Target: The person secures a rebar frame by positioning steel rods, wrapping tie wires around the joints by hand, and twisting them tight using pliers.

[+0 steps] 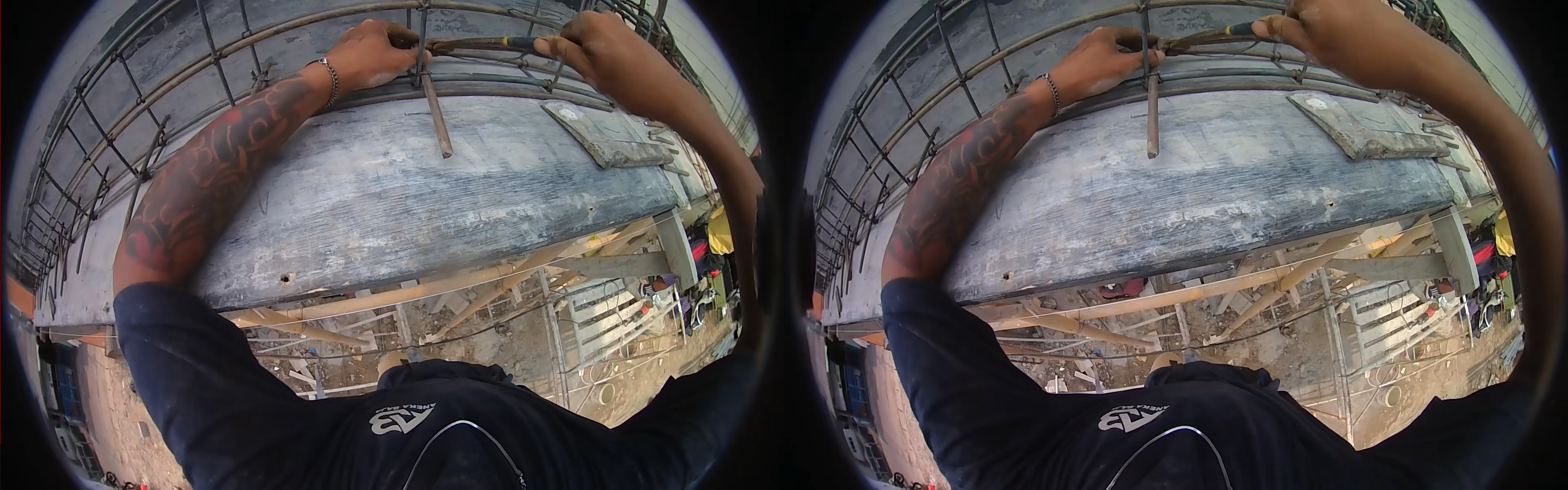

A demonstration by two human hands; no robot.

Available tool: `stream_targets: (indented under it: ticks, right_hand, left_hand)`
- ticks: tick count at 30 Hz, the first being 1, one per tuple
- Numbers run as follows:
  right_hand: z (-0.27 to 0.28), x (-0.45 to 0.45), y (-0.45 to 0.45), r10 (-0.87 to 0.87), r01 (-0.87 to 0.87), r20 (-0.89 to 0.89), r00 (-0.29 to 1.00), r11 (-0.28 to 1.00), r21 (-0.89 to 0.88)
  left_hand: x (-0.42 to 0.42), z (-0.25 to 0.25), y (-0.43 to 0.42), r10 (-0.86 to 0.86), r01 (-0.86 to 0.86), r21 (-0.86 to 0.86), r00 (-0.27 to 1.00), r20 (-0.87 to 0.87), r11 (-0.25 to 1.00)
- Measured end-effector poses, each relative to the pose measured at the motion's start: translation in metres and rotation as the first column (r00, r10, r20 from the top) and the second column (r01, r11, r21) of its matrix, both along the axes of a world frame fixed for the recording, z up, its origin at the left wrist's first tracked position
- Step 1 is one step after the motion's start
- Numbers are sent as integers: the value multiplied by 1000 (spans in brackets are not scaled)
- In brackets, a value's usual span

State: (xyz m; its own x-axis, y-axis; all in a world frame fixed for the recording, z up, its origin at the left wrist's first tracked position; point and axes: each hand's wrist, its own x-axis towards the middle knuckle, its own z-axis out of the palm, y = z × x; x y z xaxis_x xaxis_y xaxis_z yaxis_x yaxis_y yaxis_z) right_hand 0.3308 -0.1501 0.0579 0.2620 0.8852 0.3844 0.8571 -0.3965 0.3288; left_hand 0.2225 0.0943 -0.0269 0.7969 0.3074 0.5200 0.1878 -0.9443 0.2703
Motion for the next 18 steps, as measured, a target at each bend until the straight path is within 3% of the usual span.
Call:
stream_targets:
  ticks: [2,3,4,7,10,11,12,14,16,18]
  right_hand:
    - [-1,14,-4,13,-13,-75,997,1000,-7]
    - [11,-17,-1,-337,287,-216,916,929,-231]
    - [7,-16,-3,-333,285,-209,919,931,-228]
    - [-20,5,-13,-10,53,-272,962,987,152]
    - [-9,14,-9,34,-15,-202,979,996,92]
    - [-7,14,-8,40,-21,-198,979,995,97]
    - [-5,11,-6,-11,13,-107,994,1000,21]
    - [-7,7,-6,-60,60,-10,998,997,-40]
    - [-22,5,-9,55,-72,285,957,996,52]
    - [-22,7,-10,135,-160,224,965,982,99]
  left_hand:
    - [1,3,0,-2,2,-4,1000,11,1000]
    - [0,2,-1,-1,1,-8,1000,-5,1000]
    - [-1,5,-2,2,-2,-11,1000,-8,1000]
    - [-5,7,-4,-54,51,-59,997,-49,997]
    - [-7,6,-7,-43,44,16,998,-36,999]
    - [-9,5,-4,-121,121,181,993,-9,976]
    - [-12,12,-11,-119,119,188,993,-7,975]
    - [-31,31,-46,146,0,380,923,-357,925]
    - [-53,38,-96,128,26,457,944,-303,889]
    - [-44,31,-125,-149,126,417,989,23,900]
